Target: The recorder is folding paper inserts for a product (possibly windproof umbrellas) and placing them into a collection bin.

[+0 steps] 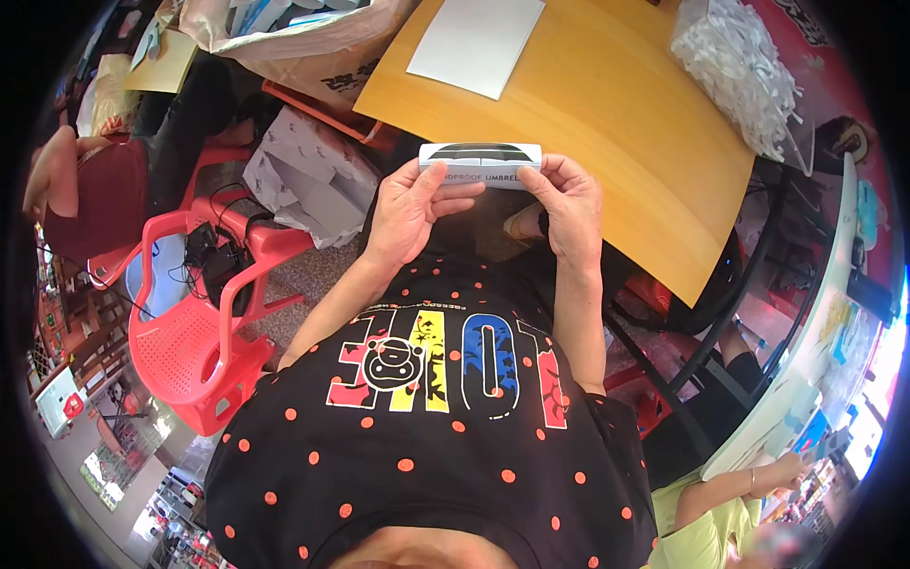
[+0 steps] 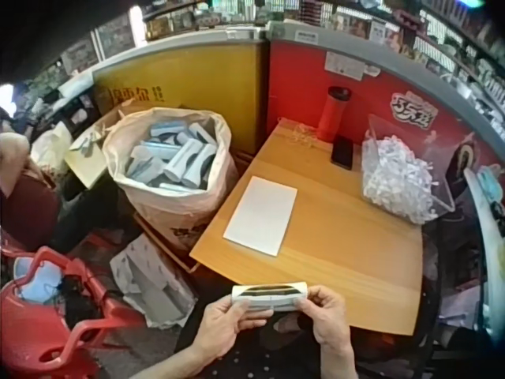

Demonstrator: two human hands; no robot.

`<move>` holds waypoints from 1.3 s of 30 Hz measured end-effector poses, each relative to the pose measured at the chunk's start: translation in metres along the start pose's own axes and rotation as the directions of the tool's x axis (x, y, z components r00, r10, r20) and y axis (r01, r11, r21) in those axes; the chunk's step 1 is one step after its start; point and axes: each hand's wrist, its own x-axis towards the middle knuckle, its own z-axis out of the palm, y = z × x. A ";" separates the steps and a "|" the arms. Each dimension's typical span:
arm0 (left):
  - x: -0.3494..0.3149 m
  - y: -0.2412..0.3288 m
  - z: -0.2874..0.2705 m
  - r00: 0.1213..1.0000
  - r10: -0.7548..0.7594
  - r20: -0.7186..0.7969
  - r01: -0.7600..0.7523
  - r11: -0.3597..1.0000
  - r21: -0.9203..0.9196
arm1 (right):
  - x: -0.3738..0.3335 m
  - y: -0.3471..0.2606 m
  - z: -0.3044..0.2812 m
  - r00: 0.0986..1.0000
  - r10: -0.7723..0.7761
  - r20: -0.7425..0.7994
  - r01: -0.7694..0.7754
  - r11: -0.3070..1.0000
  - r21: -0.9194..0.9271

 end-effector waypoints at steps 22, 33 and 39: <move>-0.001 0.002 -0.006 0.999 -0.002 0.033 -0.001 0.995 0.095 | -0.007 0.010 -0.005 0.988 0.135 0.076 -0.141 0.987 0.079; -0.001 0.003 -0.008 0.999 0.030 0.030 -0.036 0.973 0.226 | -0.011 0.009 -0.004 0.987 0.138 0.083 -0.140 0.990 0.023; -0.003 0.002 -0.011 0.997 0.073 0.015 -0.075 0.965 0.252 | -0.024 -0.004 0.003 0.972 -0.234 -0.004 0.191 0.802 -0.566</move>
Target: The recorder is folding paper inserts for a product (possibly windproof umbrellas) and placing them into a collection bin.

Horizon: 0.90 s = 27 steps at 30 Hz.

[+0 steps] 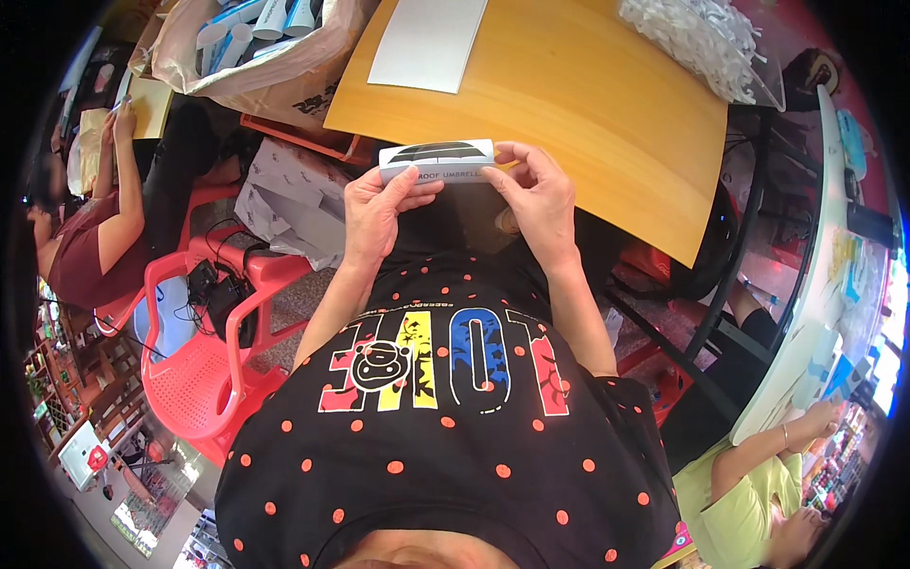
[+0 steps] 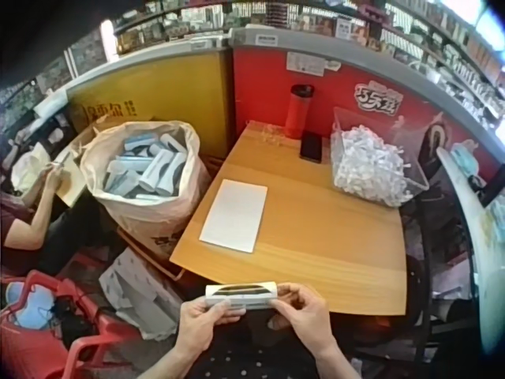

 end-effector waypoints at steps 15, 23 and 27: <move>-0.010 0.007 0.016 0.974 0.216 0.062 -0.224 0.914 0.337 | 0.014 0.000 -0.014 0.794 -0.525 0.307 0.606 0.728 -0.322; 0.000 0.010 0.029 0.947 0.316 0.054 -0.316 0.886 0.340 | 0.024 -0.002 -0.014 0.787 -0.546 0.288 0.617 0.700 -0.359; -0.002 0.011 0.029 0.943 0.326 0.074 -0.329 0.867 0.374 | 0.023 0.001 -0.013 0.795 -0.517 0.318 0.606 0.703 -0.372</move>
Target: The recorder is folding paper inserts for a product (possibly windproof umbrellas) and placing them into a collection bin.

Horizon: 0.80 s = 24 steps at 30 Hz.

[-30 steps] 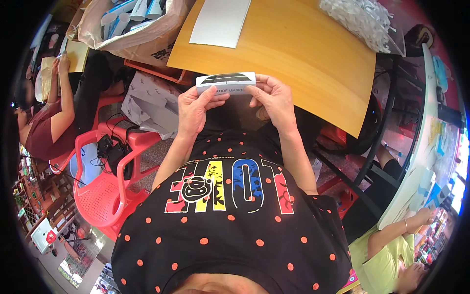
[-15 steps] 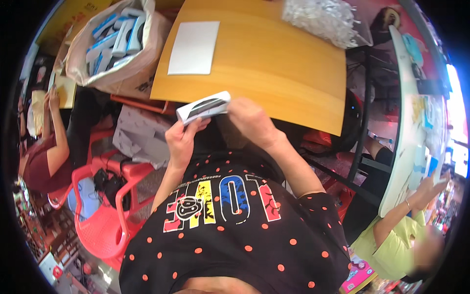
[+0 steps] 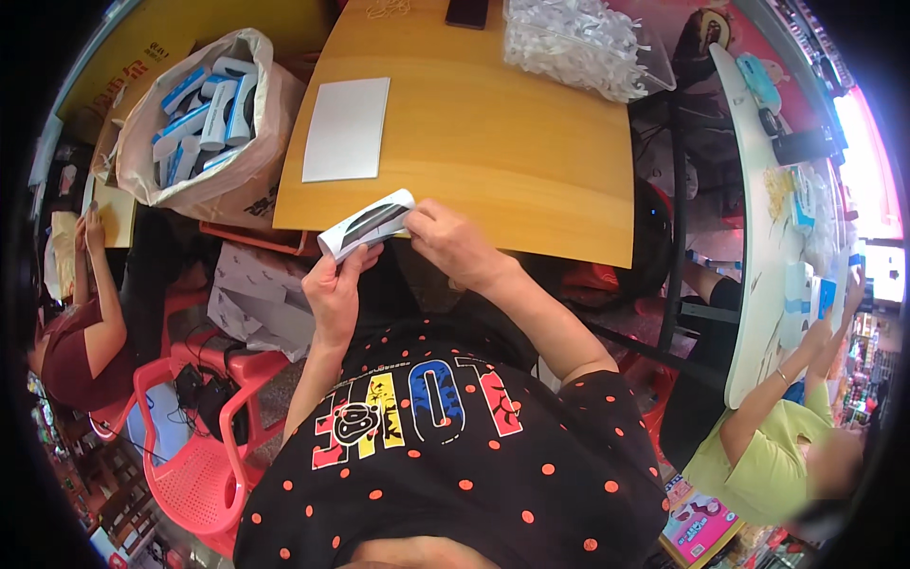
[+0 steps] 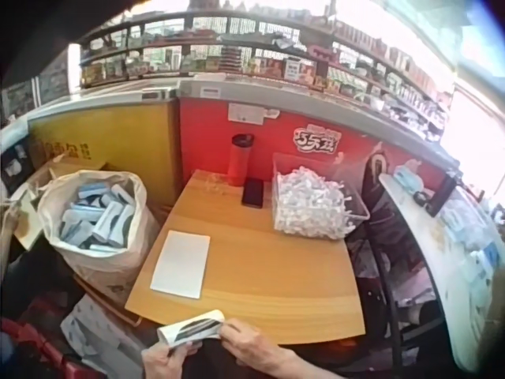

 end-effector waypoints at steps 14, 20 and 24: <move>-0.002 -0.002 -0.005 0.991 0.133 0.014 -0.134 0.980 0.149 | 0.003 -0.005 0.005 0.992 -0.010 -0.128 0.010 1.000 -0.001; -0.001 -0.008 -0.006 0.984 0.181 0.005 -0.178 0.965 0.190 | 0.001 -0.001 0.010 0.989 0.045 -0.138 -0.045 0.999 0.005; -0.001 -0.011 -0.007 0.960 0.278 -0.029 -0.262 0.933 0.247 | -0.001 -0.002 0.008 0.968 0.246 -0.053 -0.237 0.961 0.145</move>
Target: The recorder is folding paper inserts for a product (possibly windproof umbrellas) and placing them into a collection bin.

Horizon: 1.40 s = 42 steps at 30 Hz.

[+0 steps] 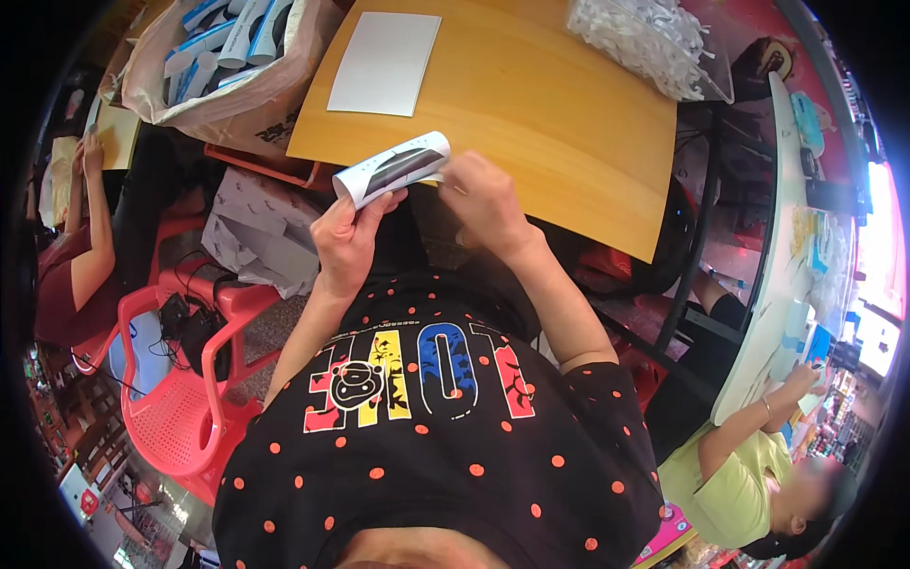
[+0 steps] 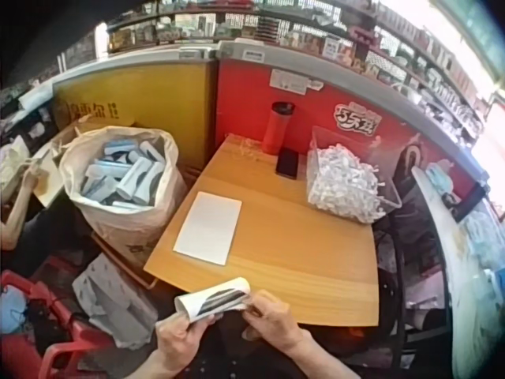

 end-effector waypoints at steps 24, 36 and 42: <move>-0.002 -0.004 -0.015 0.977 0.184 0.107 -0.198 0.969 0.145 | 0.008 0.014 -0.023 0.820 0.322 0.473 -0.487 0.827 0.282; -0.005 -0.011 -0.016 0.948 0.241 0.209 -0.302 0.889 0.345 | -0.002 -0.049 -0.046 0.812 0.328 0.483 -0.499 0.819 0.283; -0.001 -0.014 -0.012 0.954 0.230 0.190 -0.286 0.889 0.357 | -0.009 -0.064 -0.066 0.851 0.152 0.503 -0.433 0.746 0.506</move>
